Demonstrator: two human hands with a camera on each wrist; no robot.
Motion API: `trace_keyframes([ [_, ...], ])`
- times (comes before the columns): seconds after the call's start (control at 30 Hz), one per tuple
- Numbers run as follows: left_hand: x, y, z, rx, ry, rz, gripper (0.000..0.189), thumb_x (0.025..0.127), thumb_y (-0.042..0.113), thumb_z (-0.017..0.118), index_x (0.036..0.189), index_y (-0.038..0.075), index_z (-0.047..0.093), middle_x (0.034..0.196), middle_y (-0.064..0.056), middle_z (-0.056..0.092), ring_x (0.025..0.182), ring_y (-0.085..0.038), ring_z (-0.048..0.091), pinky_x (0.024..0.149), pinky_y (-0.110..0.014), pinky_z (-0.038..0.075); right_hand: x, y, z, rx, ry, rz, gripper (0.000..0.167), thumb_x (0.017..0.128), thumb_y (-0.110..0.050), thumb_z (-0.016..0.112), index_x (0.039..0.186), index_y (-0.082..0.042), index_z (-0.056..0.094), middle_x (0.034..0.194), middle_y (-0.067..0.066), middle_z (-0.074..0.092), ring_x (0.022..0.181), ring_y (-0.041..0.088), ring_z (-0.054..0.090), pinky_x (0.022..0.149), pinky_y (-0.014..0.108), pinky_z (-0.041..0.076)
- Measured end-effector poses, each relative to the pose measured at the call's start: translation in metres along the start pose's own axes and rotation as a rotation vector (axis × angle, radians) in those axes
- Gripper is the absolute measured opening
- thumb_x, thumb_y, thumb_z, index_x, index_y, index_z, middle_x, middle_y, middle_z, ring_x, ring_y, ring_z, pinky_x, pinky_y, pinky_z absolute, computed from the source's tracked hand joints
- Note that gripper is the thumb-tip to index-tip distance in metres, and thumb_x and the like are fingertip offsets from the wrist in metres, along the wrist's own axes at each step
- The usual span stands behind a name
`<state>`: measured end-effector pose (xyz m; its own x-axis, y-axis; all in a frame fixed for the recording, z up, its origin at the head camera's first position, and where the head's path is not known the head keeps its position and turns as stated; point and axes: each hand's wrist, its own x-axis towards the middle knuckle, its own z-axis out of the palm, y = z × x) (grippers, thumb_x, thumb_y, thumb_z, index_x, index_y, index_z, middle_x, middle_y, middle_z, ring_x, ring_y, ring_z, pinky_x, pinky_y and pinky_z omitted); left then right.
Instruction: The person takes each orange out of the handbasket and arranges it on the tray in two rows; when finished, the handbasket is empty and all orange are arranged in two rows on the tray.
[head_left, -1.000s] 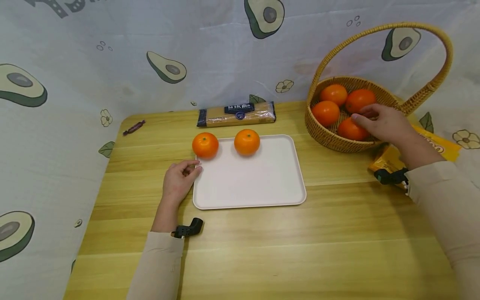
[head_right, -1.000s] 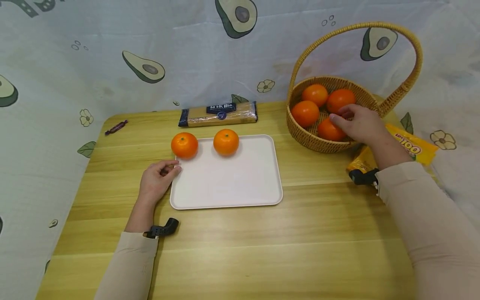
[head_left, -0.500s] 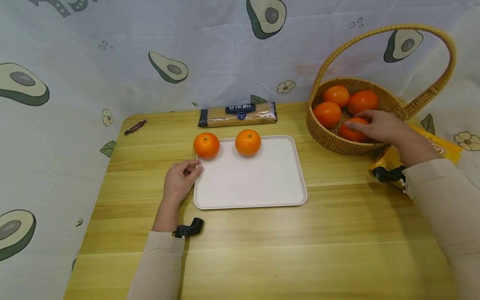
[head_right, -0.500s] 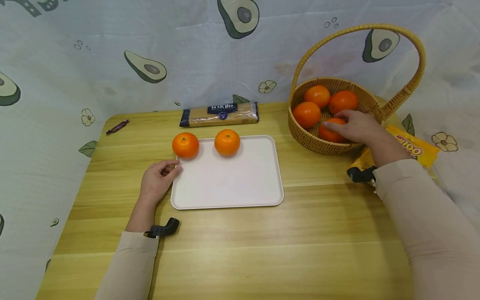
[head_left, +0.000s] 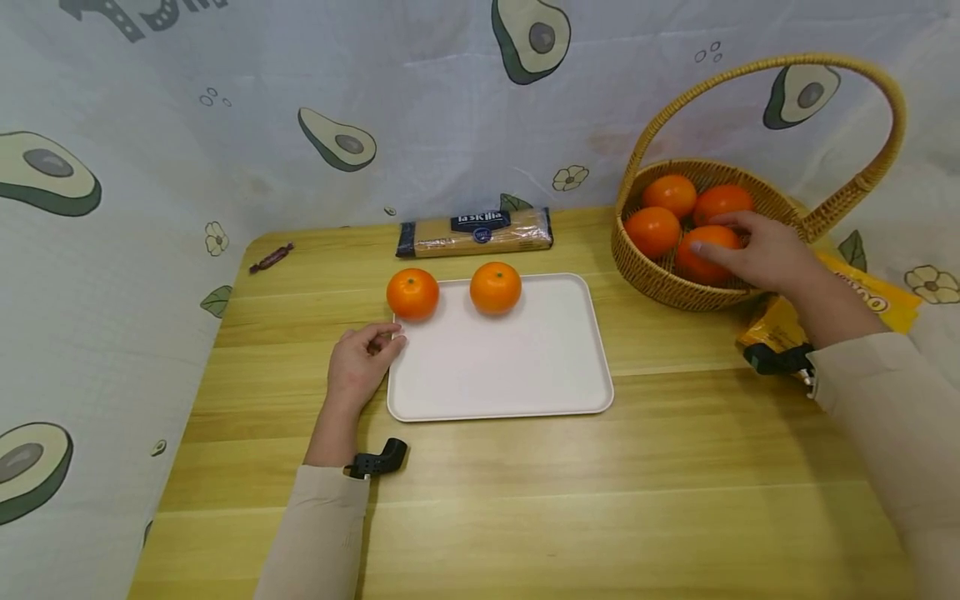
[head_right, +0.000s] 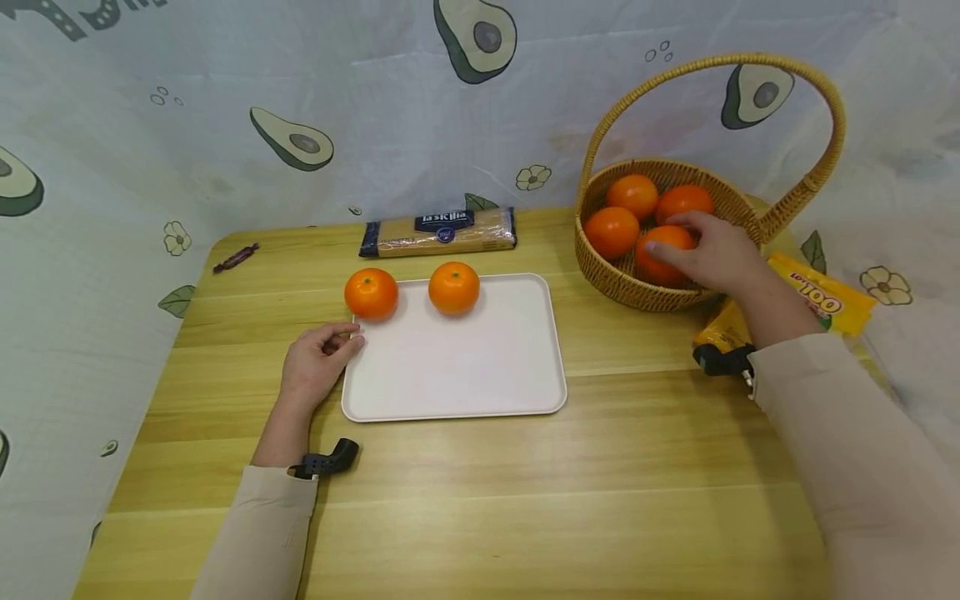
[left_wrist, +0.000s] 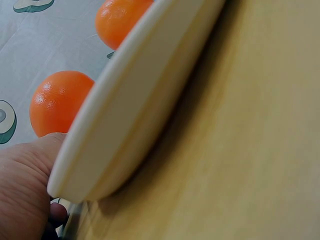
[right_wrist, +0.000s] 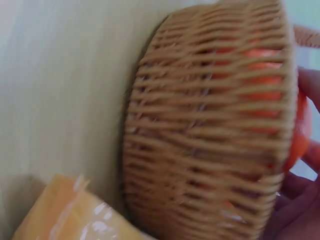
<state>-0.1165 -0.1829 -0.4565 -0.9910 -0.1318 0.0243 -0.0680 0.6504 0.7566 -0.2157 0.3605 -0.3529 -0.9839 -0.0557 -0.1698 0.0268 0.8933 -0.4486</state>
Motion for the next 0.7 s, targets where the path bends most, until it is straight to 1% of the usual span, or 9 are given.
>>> trace_keyframes([
  [0.13, 0.0, 0.0, -0.001, -0.001, 0.002, 0.001, 0.026, 0.094, 0.028, 0.075, 0.115, 0.014, 0.077, 0.089, -0.01, 0.068, 0.086, -0.024, 0.051, 0.074, -0.032, 0.038, -0.006, -0.012, -0.002, 0.055, 0.105, 0.001, 0.083, 0.096, -0.058, 0.059, 0.158, -0.008, 0.034, 0.145, 0.037, 0.043, 0.117, 0.052, 0.047, 0.085, 0.06, 0.042],
  [0.2, 0.0, -0.001, -0.001, 0.001, 0.001, 0.0, 0.026, 0.094, 0.028, 0.075, 0.116, 0.014, 0.077, 0.089, -0.01, 0.068, 0.086, -0.023, 0.051, 0.074, -0.032, 0.038, -0.009, -0.022, -0.003, 0.074, 0.142, -0.009, 0.081, 0.096, -0.056, 0.06, 0.158, -0.011, 0.034, 0.149, 0.034, 0.043, 0.118, 0.051, 0.047, 0.084, 0.058, 0.042],
  [0.27, 0.0, -0.002, 0.0, 0.005, -0.002, 0.001, 0.026, 0.094, 0.028, 0.074, 0.116, 0.014, 0.077, 0.089, -0.01, 0.068, 0.087, -0.023, 0.051, 0.074, -0.032, 0.038, -0.014, -0.034, -0.005, 0.092, 0.169, -0.022, 0.08, 0.096, -0.055, 0.061, 0.159, -0.014, 0.035, 0.152, 0.031, 0.041, 0.12, 0.05, 0.046, 0.086, 0.06, 0.041],
  [0.37, 0.0, -0.002, 0.0, 0.008, -0.003, 0.0, 0.026, 0.094, 0.028, 0.074, 0.116, 0.014, 0.077, 0.09, -0.009, 0.067, 0.087, -0.023, 0.051, 0.074, -0.032, 0.038, -0.022, -0.053, -0.005, 0.113, 0.181, -0.04, 0.079, 0.095, -0.053, 0.063, 0.159, -0.017, 0.034, 0.156, 0.028, 0.039, 0.125, 0.05, 0.045, 0.092, 0.064, 0.041],
  [0.5, -0.001, -0.001, 0.0, 0.005, -0.005, -0.007, 0.026, 0.094, 0.028, 0.075, 0.116, 0.015, 0.077, 0.09, -0.009, 0.067, 0.087, -0.023, 0.051, 0.074, -0.032, 0.038, -0.031, -0.076, -0.001, 0.148, 0.177, -0.07, 0.081, 0.094, -0.05, 0.067, 0.161, -0.021, 0.031, 0.157, 0.027, 0.038, 0.13, 0.051, 0.045, 0.098, 0.067, 0.041],
  [0.7, -0.001, 0.0, 0.0, 0.009, -0.01, -0.016, 0.026, 0.094, 0.028, 0.075, 0.116, 0.015, 0.077, 0.091, -0.009, 0.067, 0.087, -0.023, 0.05, 0.074, -0.032, 0.038, -0.04, -0.102, 0.02, 0.187, 0.207, -0.183, 0.081, 0.088, -0.043, 0.078, 0.156, -0.019, 0.04, 0.148, 0.023, 0.049, 0.122, 0.045, 0.052, 0.097, 0.064, 0.042],
])
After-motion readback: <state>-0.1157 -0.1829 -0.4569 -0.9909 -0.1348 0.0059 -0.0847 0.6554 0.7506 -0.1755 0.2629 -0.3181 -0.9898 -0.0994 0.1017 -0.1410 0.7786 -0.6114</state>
